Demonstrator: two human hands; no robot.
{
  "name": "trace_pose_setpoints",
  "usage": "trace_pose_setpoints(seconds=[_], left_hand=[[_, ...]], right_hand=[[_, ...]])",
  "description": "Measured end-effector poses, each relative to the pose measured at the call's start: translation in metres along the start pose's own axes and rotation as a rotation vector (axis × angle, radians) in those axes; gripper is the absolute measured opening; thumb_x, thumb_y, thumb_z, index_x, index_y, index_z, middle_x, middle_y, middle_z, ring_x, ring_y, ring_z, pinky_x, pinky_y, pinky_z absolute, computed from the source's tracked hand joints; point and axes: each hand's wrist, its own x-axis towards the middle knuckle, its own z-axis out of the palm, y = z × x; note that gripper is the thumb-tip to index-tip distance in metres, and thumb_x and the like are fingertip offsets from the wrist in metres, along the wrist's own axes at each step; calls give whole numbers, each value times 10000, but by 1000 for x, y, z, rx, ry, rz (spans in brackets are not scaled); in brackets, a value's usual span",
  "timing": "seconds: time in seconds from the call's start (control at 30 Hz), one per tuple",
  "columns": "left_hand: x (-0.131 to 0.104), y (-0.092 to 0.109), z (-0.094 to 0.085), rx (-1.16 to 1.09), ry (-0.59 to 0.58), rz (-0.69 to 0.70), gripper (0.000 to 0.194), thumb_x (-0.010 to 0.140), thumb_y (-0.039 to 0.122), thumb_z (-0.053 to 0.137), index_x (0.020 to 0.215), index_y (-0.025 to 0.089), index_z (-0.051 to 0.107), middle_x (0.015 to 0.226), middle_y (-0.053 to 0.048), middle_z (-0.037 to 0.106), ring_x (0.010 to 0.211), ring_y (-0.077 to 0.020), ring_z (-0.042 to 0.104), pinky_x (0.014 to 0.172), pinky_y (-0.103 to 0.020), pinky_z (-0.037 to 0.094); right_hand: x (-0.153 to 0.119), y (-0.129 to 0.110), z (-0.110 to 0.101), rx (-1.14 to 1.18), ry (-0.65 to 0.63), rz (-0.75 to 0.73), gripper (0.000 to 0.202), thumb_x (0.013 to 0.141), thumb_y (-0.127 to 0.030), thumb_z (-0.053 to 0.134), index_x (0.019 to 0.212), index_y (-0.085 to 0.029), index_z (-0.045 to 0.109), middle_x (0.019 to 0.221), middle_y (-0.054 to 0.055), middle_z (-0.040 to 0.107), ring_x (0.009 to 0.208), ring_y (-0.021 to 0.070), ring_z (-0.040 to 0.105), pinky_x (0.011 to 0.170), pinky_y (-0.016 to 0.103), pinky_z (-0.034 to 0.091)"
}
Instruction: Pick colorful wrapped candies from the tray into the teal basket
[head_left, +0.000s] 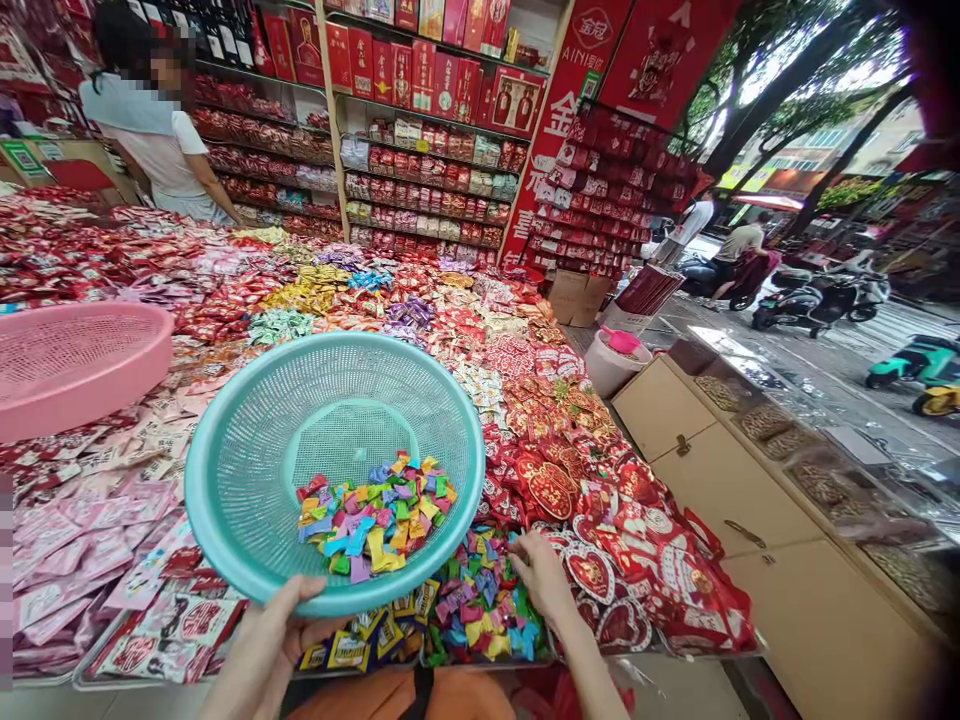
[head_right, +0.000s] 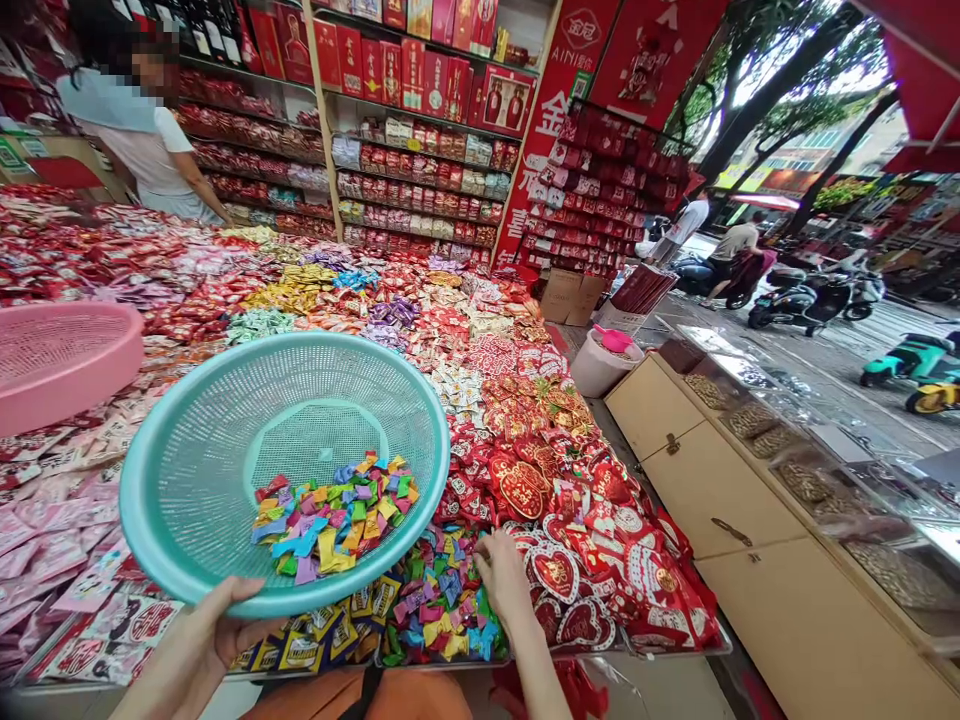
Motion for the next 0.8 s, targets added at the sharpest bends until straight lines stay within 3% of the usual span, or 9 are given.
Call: trace_pose_setpoints(seconds=[0.17,0.33,0.47,0.8], left_hand=[[-1,0,2,0,26,-6,83,672,102,716,729,124,659,894,-72,730,723,-228,683,664,-404,603],[-3,0,3,13,18,-3,106,648,102,737,657,123,633,893,-73,732,689,-209,676,660,-379,602],[0,-2,0,13,4,-2,82,670,120,728,724,114,667,907,-77,731,710,-212,675,675,-386,603],[1,-3,-3,4,11,-3,77,651,124,736,691,121,671,855,-66,722,745,-239,678,706,-430,603]], right_hand=[[8,-11,11,-83,-38,12,143,847,-123,512,867,-195,635,913,70,623,907,226,584,753,282,433],[17,-20,18,-169,-101,60,127,830,-178,592,934,-166,662,985,99,642,954,253,587,776,297,424],[19,-18,24,-207,-98,74,162,826,-199,619,978,-162,660,1008,101,645,986,259,583,790,292,409],[18,-9,27,-173,-7,6,173,882,-171,496,871,-192,667,917,94,640,886,240,583,745,303,418]])
